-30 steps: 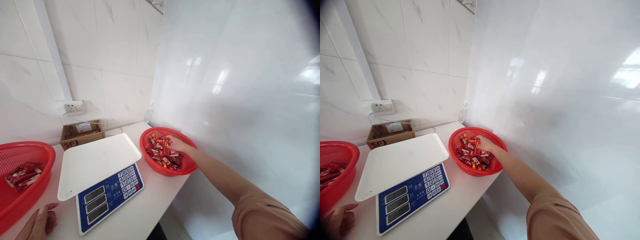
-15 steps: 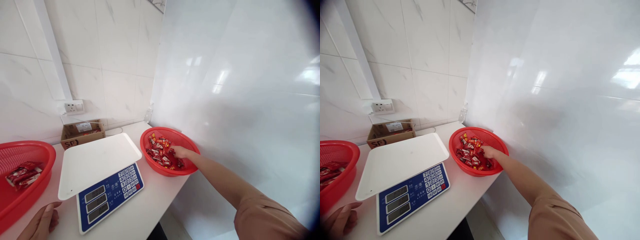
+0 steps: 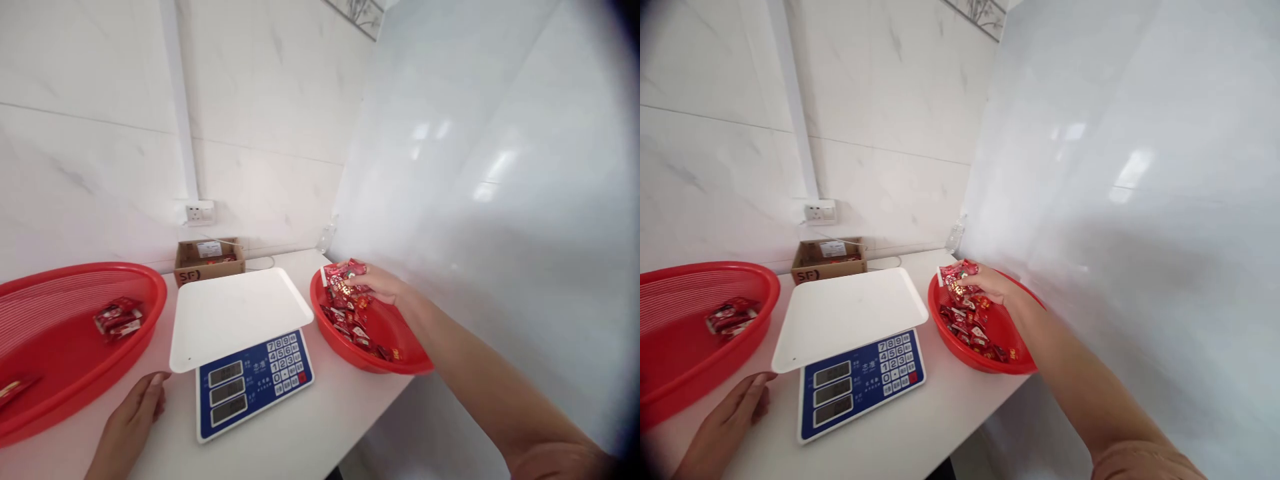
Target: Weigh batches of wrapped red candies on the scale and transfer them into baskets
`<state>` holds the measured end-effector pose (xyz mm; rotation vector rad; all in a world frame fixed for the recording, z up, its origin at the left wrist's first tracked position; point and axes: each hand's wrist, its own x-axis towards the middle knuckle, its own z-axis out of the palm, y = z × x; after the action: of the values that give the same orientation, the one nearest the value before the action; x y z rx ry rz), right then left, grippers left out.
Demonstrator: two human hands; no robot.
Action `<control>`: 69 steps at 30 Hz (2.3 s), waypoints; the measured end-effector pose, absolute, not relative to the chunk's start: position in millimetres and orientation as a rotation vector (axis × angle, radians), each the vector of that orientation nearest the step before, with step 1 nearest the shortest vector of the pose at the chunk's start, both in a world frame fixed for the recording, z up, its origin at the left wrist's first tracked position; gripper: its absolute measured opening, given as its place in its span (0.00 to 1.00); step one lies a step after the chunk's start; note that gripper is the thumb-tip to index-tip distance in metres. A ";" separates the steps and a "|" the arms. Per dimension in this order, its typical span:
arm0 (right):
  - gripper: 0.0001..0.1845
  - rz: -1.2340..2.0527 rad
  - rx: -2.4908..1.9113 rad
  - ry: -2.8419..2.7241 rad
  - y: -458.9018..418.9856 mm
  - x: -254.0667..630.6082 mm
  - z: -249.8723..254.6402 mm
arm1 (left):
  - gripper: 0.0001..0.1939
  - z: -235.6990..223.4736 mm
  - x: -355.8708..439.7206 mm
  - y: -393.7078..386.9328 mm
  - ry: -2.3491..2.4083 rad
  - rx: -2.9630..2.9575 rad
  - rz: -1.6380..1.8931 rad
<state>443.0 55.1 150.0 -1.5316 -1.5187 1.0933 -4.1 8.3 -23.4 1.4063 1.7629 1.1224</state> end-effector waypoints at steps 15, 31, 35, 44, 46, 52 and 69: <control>0.24 1.435 -1.436 -1.758 109.9 292.0 129.3 | 0.24 -6.6 2.2 -2.9 1.574 1.253 1.157; 0.20 0.989 -1.527 -1.871 101.7 278.5 121.1 | 0.24 -1.0 3.0 -3.6 1.600 1.293 1.078; 0.13 1.018 -1.445 -1.952 94.3 269.6 119.4 | 0.24 0.3 3.8 -3.9 1.617 1.299 1.074; 0.09 0.938 -1.385 -2.139 90.9 251.3 121.5 | 0.23 1.9 3.9 -6.2 1.621 1.318 1.072; 0.07 0.875 -1.397 -2.158 91.5 250.7 120.4 | 0.23 2.9 4.4 -6.4 1.623 1.313 1.072; 0.08 0.652 -1.444 -2.132 92.9 255.2 123.6 | 0.23 3.2 4.8 -5.3 1.623 1.304 1.077; 0.24 0.324 -1.425 -2.211 52.3 316.7 139.6 | 0.26 -5.9 0.3 -1.3 1.631 1.329 1.065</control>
<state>316.7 52.3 139.6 -1.4248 -2.2113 0.3239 0.3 -1.3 -5.9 1.3285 1.6308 1.0647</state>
